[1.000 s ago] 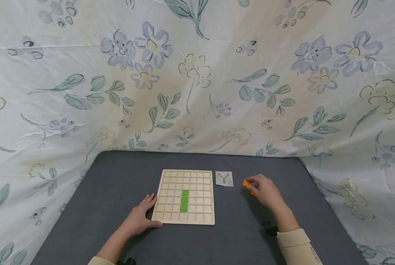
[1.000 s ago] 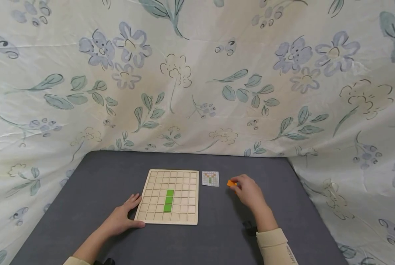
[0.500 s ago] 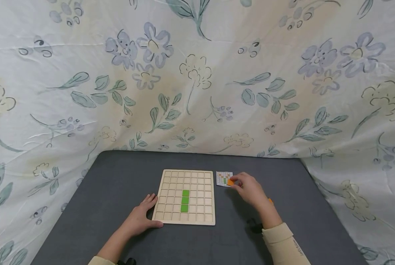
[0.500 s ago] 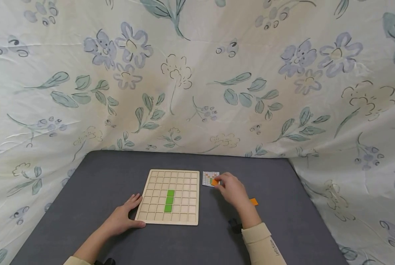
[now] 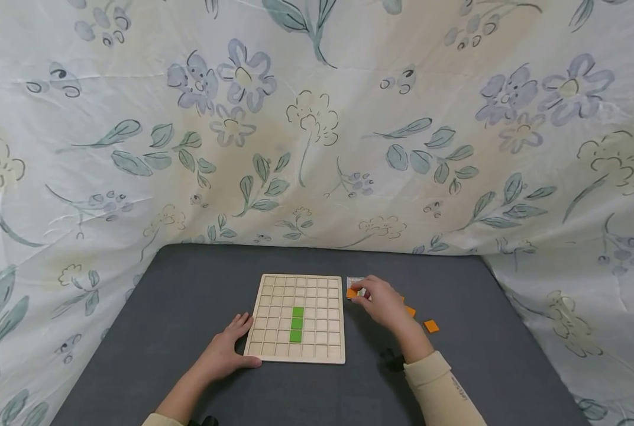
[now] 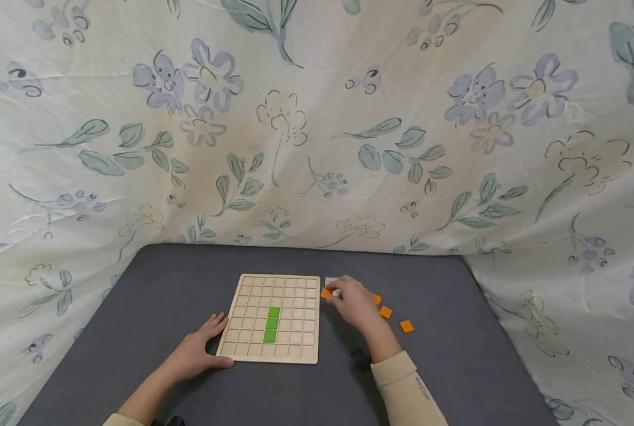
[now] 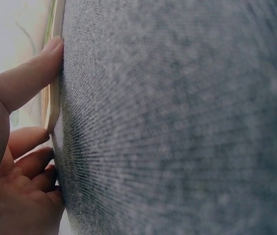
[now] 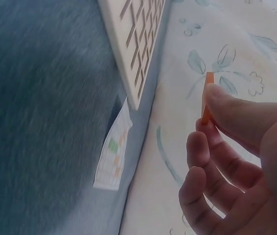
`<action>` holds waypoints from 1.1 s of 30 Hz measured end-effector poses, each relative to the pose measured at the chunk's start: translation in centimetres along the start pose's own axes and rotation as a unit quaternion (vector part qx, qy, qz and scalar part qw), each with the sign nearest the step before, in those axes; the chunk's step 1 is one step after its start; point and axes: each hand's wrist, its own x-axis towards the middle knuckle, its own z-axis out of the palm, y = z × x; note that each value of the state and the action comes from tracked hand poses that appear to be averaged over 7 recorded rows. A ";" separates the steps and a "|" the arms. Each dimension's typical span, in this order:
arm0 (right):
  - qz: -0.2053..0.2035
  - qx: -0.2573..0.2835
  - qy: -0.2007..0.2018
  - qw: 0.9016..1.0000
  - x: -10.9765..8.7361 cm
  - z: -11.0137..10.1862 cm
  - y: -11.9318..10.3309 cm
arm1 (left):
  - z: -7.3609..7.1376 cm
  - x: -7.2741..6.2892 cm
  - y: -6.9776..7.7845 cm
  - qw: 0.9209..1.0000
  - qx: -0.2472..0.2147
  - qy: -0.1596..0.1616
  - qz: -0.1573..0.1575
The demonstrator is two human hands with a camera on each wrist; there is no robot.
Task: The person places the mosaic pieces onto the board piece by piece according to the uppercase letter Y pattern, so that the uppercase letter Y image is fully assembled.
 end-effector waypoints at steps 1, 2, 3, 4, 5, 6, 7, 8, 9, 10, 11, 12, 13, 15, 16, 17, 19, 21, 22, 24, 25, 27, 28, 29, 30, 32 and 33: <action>-0.002 0.004 0.000 1.000 0.0 0.1 -0.2 | 0.0 0.0 0.0 1.000 0.001 0.000 0.000; -0.004 0.007 -0.001 1.000 0.0 0.3 -0.4 | 0.0 -0.1 0.0 1.000 0.002 -0.001 0.000; -0.005 0.012 -0.002 1.000 0.1 0.4 -0.6 | 0.0 -0.1 -0.1 1.000 0.004 -0.002 -0.001; -0.005 0.016 -0.004 1.000 0.1 0.5 -0.8 | 0.0 -0.2 -0.1 1.000 0.005 -0.004 -0.004; -0.004 0.019 -0.007 1.000 0.1 0.7 -1.0 | 0.0 -0.2 -0.1 1.000 0.005 -0.005 -0.007; -0.002 0.020 -0.009 1.000 0.2 0.8 -1.1 | 0.0 -0.3 -0.2 1.000 0.005 -0.007 -0.009; -0.001 0.020 -0.010 1.000 0.2 1.0 -1.4 | 0.0 -0.3 -0.2 1.000 0.005 -0.009 -0.011; -0.001 0.020 -0.011 1.000 0.3 1.1 -1.6 | 0.1 -0.4 -0.2 1.000 0.004 -0.010 -0.012; -0.001 0.020 -0.011 1.000 0.4 1.2 -1.8 | 0.1 -0.4 -0.2 1.000 0.002 -0.010 -0.012; -0.004 0.018 -0.011 1.000 0.5 1.4 -2.0 | 0.1 -0.4 -0.3 1.000 0.001 -0.009 -0.012; -0.008 0.017 -0.011 1.000 0.6 1.6 -2.3 | 0.0 -0.4 -0.3 1.000 0.000 -0.008 -0.011; -0.012 0.021 -0.013 1.000 0.7 1.7 -2.6 | 0.0 -0.4 -0.3 1.000 0.000 -0.007 -0.010; -0.017 0.023 -0.015 0.999 0.9 1.9 -2.8 | 0.0 -0.4 -0.4 1.000 0.002 -0.007 -0.009; -0.028 0.032 -0.020 0.999 1.2 2.3 -3.3 | 0.0 -0.4 -0.4 1.000 0.003 -0.008 -0.011; -0.034 0.033 -0.023 0.999 1.3 2.5 -3.5 | -0.1 -0.4 -0.5 1.000 0.003 -0.009 -0.012; -0.036 0.038 -0.025 0.998 1.5 2.6 -3.7 | -0.1 -0.4 -0.5 1.000 0.003 -0.008 -0.011; -0.043 0.045 -0.026 0.998 1.8 3.0 -4.0 | -0.2 -0.3 -0.5 1.000 0.003 -0.008 -0.006; -0.046 0.051 -0.029 0.997 2.1 3.4 -4.3 | -0.3 -0.3 -0.5 1.000 0.002 -0.007 -0.002; -0.045 0.052 -0.034 0.997 2.3 3.6 -4.5 | -0.4 -0.3 -0.5 1.000 0.000 -0.008 0.000; -0.043 0.055 -0.042 0.997 2.6 4.0 -4.7 | -0.4 -0.3 -0.5 1.000 0.000 -0.010 0.000; -0.042 0.053 -0.046 0.997 2.7 4.2 -4.8 | -0.4 -0.3 -0.5 1.000 -0.001 -0.012 0.000; -0.041 0.051 -0.052 0.996 2.8 4.4 -5.2 | -0.4 -0.3 -0.5 1.000 0.000 -0.015 0.000; -0.044 0.049 -0.053 0.996 2.9 4.6 -5.4 | -0.4 -0.3 -0.4 1.000 0.000 -0.016 0.000; -0.046 0.051 -0.053 0.996 2.9 4.7 -5.6 | -0.4 -0.3 -0.4 1.000 0.001 -0.017 -0.001; -0.047 0.051 -0.055 0.996 3.0 4.9 -5.8 | -0.4 -0.4 -0.4 1.000 0.002 -0.017 -0.001; -0.049 0.052 -0.058 0.996 3.3 5.4 -6.3 | -0.5 -0.5 -0.4 1.000 0.004 -0.018 -0.003; -0.049 0.054 -0.062 0.995 3.5 5.7 -6.5 | -0.6 -0.6 -0.5 1.000 0.004 -0.018 -0.005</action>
